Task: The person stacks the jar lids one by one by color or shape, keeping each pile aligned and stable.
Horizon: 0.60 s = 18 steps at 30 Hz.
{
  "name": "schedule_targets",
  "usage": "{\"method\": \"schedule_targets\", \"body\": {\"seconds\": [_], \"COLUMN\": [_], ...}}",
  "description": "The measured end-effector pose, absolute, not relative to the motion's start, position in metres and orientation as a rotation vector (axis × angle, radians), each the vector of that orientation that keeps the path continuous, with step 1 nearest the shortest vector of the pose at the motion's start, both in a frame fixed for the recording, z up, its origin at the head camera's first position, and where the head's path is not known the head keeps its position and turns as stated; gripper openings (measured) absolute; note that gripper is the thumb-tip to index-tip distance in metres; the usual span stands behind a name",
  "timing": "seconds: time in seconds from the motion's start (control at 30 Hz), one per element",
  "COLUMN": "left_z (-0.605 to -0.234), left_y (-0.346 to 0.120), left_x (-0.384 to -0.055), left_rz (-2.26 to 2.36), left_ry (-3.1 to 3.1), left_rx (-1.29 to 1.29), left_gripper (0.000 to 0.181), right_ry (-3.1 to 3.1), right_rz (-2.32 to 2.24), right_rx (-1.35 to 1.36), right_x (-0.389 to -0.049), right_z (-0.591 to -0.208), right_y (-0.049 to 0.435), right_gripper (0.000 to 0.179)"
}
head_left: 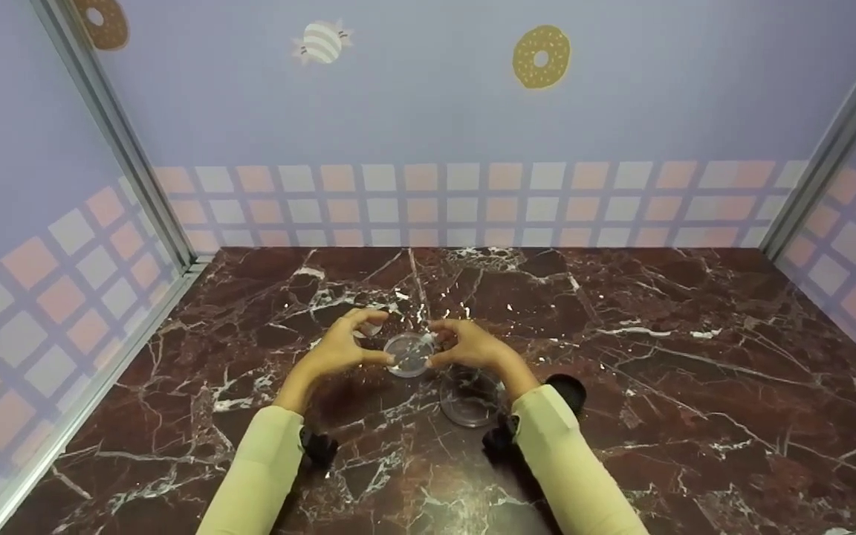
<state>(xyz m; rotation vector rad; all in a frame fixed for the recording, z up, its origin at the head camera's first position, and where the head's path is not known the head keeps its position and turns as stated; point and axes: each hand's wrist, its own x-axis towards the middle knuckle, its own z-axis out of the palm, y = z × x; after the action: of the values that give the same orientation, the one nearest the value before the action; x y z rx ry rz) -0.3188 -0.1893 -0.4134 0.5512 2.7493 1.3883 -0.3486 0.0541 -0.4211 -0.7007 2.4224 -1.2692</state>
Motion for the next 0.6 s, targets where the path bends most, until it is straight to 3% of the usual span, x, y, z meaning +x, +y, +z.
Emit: {"method": "schedule_targets", "body": {"seconds": [0.6], "left_z": [-0.435], "left_y": [-0.194], "left_x": [-0.325], "left_rz": [1.538], "left_ry": [2.601], "left_rx": [0.356], "left_gripper": [0.062], "right_ry": [2.385], "right_rz": [-1.291], "right_rx": [-0.647], "right_x": [-0.350], "right_z": [-0.427], "right_y": [0.049], "right_gripper": [0.067]}}
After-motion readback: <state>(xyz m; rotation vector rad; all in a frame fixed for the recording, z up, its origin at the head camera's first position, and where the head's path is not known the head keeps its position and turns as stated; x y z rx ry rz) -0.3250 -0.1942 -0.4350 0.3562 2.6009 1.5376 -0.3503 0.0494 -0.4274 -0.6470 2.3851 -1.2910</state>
